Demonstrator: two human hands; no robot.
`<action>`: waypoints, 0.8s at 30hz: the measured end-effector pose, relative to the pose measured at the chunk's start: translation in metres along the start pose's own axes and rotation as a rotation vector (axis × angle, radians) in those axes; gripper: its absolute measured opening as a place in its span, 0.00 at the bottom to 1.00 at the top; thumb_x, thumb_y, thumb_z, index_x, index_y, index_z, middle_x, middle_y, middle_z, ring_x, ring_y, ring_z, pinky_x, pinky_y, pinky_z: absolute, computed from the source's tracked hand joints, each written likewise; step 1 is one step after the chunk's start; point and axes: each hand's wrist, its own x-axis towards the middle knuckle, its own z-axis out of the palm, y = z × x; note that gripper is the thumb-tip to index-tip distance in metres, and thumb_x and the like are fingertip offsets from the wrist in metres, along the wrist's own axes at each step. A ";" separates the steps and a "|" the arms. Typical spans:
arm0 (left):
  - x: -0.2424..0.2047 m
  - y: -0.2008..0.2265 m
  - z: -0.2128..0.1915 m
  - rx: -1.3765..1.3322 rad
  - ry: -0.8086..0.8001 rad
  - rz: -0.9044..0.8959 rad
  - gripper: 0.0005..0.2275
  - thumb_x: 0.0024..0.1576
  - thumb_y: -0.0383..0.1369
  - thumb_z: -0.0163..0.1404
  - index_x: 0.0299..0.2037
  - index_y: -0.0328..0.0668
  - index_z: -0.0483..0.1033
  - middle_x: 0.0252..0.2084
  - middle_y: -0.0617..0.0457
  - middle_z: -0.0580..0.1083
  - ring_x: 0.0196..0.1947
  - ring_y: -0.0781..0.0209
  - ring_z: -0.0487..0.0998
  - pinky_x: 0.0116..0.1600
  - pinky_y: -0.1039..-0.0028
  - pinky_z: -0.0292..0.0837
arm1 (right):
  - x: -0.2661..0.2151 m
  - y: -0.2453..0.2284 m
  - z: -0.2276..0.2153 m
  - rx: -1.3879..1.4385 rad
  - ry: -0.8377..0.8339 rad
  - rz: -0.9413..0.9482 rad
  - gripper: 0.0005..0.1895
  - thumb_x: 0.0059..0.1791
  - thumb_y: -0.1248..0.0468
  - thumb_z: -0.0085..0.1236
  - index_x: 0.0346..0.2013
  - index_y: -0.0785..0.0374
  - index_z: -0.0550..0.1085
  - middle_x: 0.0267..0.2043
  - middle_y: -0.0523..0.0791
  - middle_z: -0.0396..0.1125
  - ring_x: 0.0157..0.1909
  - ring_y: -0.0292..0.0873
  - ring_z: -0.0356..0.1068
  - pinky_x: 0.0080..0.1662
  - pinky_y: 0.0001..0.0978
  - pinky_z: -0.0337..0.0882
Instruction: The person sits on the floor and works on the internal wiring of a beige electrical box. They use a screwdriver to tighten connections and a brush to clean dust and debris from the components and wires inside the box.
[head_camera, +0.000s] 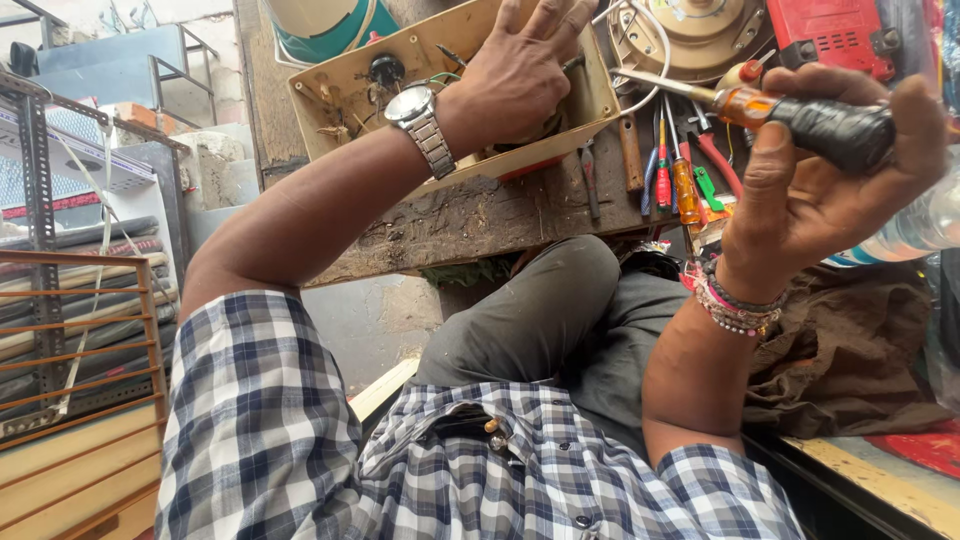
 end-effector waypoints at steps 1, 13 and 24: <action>0.002 -0.001 0.005 -0.055 0.065 -0.007 0.04 0.53 0.31 0.56 0.30 0.47 0.84 0.79 0.41 0.48 0.77 0.36 0.33 0.70 0.27 0.27 | 0.000 0.001 0.001 0.015 -0.003 0.007 0.31 0.65 0.75 0.56 0.73 0.47 0.52 0.58 0.50 0.65 0.56 0.44 0.71 0.61 0.38 0.75; -0.007 0.001 -0.002 -0.300 0.371 0.044 0.08 0.58 0.30 0.58 0.27 0.39 0.81 0.68 0.36 0.65 0.66 0.41 0.66 0.60 0.49 0.69 | 0.001 -0.003 0.010 0.011 -0.049 0.023 0.31 0.64 0.74 0.58 0.73 0.46 0.53 0.58 0.50 0.65 0.56 0.43 0.71 0.62 0.40 0.73; -0.072 0.000 -0.039 -0.397 0.042 -0.194 0.11 0.60 0.34 0.56 0.27 0.37 0.76 0.18 0.50 0.70 0.15 0.59 0.69 0.23 0.65 0.65 | -0.002 -0.001 0.012 -0.013 -0.059 0.030 0.33 0.62 0.73 0.58 0.74 0.48 0.52 0.58 0.51 0.65 0.56 0.44 0.71 0.63 0.40 0.76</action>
